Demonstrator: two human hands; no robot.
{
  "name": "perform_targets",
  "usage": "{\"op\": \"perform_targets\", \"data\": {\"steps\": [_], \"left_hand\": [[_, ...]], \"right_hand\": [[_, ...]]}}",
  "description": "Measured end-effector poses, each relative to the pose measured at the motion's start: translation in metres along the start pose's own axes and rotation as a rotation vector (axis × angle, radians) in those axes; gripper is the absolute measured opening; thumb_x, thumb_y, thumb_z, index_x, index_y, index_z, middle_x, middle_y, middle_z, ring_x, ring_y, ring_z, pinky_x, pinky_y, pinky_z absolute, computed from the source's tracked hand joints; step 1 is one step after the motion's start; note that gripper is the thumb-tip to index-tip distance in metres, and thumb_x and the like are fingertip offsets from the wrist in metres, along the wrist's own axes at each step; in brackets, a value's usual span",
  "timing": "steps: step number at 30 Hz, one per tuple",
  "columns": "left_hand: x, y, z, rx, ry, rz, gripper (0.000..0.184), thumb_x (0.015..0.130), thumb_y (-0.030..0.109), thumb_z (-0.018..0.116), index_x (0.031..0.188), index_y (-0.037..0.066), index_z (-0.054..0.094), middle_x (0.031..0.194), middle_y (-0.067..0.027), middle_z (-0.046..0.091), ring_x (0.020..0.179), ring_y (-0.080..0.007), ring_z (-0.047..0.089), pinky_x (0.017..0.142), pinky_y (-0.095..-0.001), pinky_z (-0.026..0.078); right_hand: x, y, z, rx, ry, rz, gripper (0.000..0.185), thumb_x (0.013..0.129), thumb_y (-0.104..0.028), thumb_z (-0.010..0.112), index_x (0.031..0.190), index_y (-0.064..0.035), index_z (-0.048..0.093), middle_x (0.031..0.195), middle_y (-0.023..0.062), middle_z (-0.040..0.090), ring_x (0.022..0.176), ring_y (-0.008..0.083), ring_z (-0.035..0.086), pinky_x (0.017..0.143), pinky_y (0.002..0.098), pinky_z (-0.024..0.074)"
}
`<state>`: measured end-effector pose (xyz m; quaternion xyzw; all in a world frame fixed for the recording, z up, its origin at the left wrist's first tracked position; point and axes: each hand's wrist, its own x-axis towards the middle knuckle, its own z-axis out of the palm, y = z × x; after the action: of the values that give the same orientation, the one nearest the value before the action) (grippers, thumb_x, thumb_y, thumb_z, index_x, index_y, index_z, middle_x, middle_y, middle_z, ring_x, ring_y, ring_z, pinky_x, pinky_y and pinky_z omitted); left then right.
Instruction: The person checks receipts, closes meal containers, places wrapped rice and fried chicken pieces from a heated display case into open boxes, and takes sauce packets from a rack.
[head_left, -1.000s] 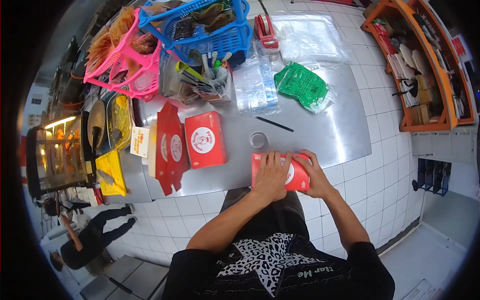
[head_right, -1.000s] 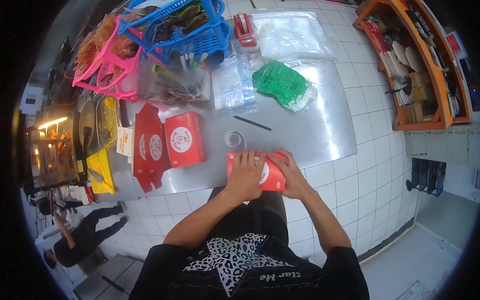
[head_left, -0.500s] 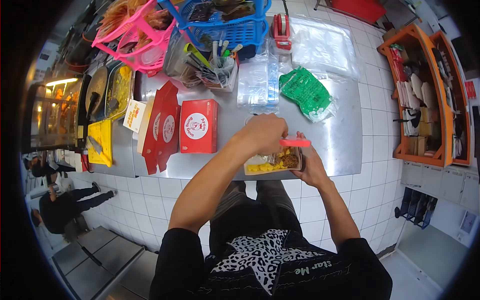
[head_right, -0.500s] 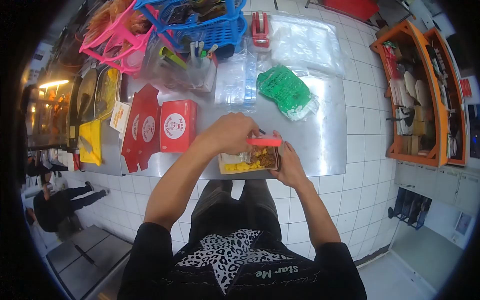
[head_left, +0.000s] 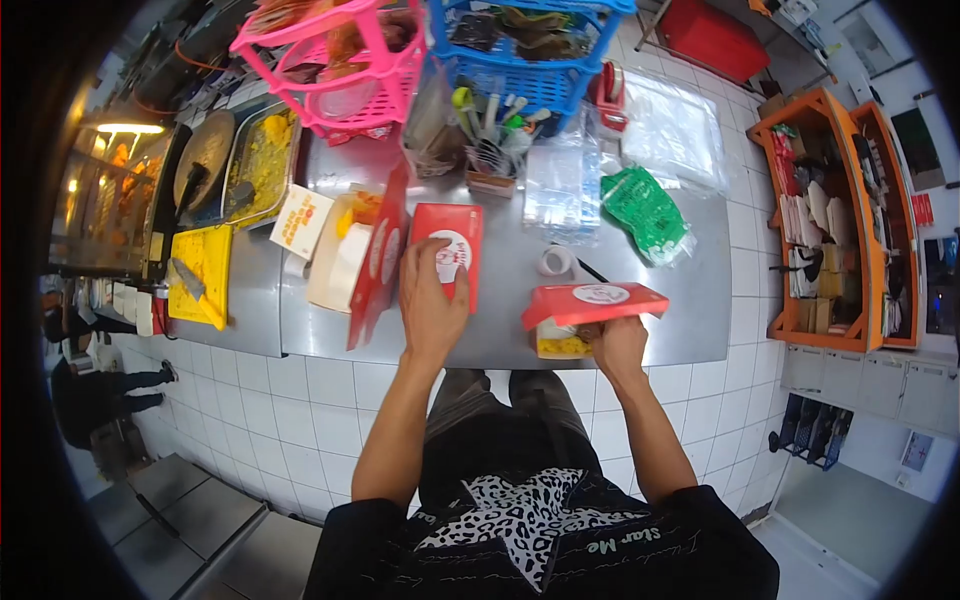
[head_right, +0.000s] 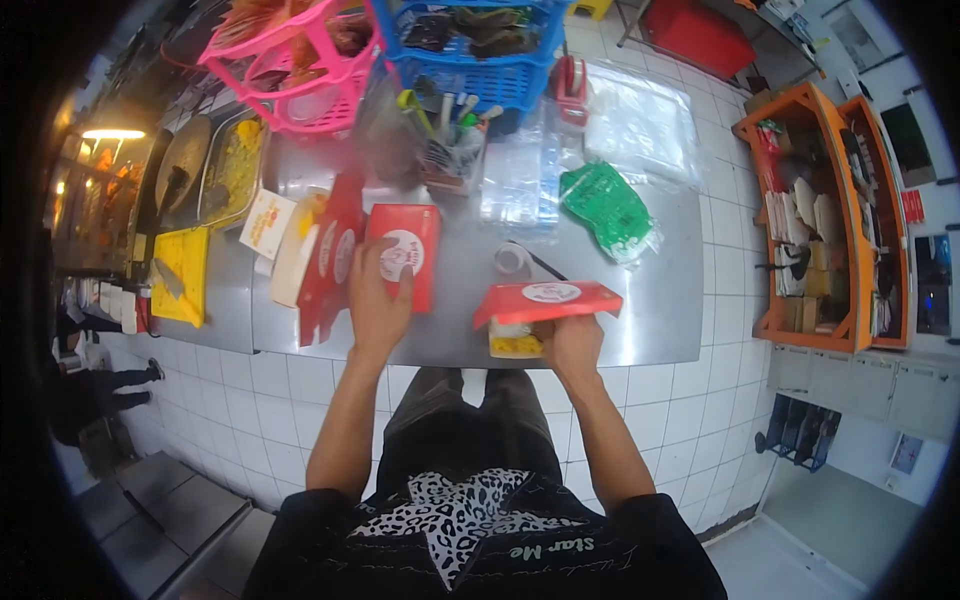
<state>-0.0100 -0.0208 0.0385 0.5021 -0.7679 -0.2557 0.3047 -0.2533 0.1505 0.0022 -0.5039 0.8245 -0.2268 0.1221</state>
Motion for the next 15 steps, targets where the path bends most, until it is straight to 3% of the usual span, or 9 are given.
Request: {"op": "perform_targets", "data": {"steps": [2,3,6,9,12,15], "left_hand": [[-0.014,-0.013,0.001,0.214,0.000,-0.036,0.073,0.082,0.027,0.082,0.140,-0.002,0.048,0.139,-0.0245,0.050,0.129,-0.0425,0.049,0.108,-0.0496,0.042],[-0.018,-0.015,0.005,0.316,-0.001,-0.056,0.080,0.081,0.030,0.083,0.143,-0.003,0.044,0.142,-0.0264,0.046,0.132,-0.0440,0.045,0.110,-0.0505,0.040],[-0.018,-0.014,0.017,0.361,-0.004,-0.166,0.100,0.075,0.039,0.089,0.146,-0.008,0.036,0.146,-0.0286,0.039,0.138,-0.0451,0.038,0.114,-0.0530,0.035],[-0.009,-0.009,0.020,0.392,-0.046,-0.253,0.112,0.070,0.047,0.091,0.148,-0.010,0.035,0.145,-0.0265,0.041,0.138,-0.0424,0.038,0.114,-0.0537,0.034],[-0.004,-0.007,0.019,0.424,-0.110,-0.293,0.116,0.068,0.048,0.092,0.149,-0.009,0.033,0.144,-0.0261,0.042,0.136,-0.0412,0.040,0.113,-0.0524,0.035],[0.001,-0.011,0.024,0.377,-0.080,-0.321,0.117,0.067,0.049,0.093,0.149,-0.009,0.032,0.141,-0.0261,0.043,0.132,-0.0401,0.042,0.112,-0.0516,0.036]], "right_hand": [[-0.004,-0.001,0.010,0.088,0.050,-0.019,0.024,0.081,-0.007,0.075,0.105,-0.0039,0.074,0.103,0.0172,0.074,0.093,0.0380,0.071,0.076,0.0500,0.0567],[-0.003,-0.011,0.008,0.130,0.051,0.074,0.024,0.080,-0.006,0.074,0.103,-0.0025,0.074,0.106,0.0183,0.073,0.098,0.0399,0.070,0.082,0.0492,0.0555],[-0.007,-0.022,0.006,0.141,0.182,-0.038,0.035,0.079,0.001,0.072,0.115,0.0016,0.069,0.102,0.0176,0.073,0.100,0.0392,0.069,0.090,0.0484,0.0540],[-0.016,-0.014,0.006,0.031,0.314,-0.116,0.034,0.087,0.004,0.063,0.121,0.0035,0.063,0.103,0.0193,0.071,0.096,0.0405,0.069,0.088,0.0480,0.0540],[-0.029,-0.015,0.000,0.164,0.203,0.053,0.029,0.093,0.005,0.054,0.121,0.0043,0.059,0.104,0.0203,0.070,0.089,0.0411,0.069,0.082,0.0472,0.0549],[-0.032,-0.019,-0.013,0.247,0.057,0.345,0.028,0.095,0.002,0.057,0.123,0.0023,0.058,0.102,0.0207,0.072,0.086,0.0383,0.072,0.077,0.0458,0.0567]]}}
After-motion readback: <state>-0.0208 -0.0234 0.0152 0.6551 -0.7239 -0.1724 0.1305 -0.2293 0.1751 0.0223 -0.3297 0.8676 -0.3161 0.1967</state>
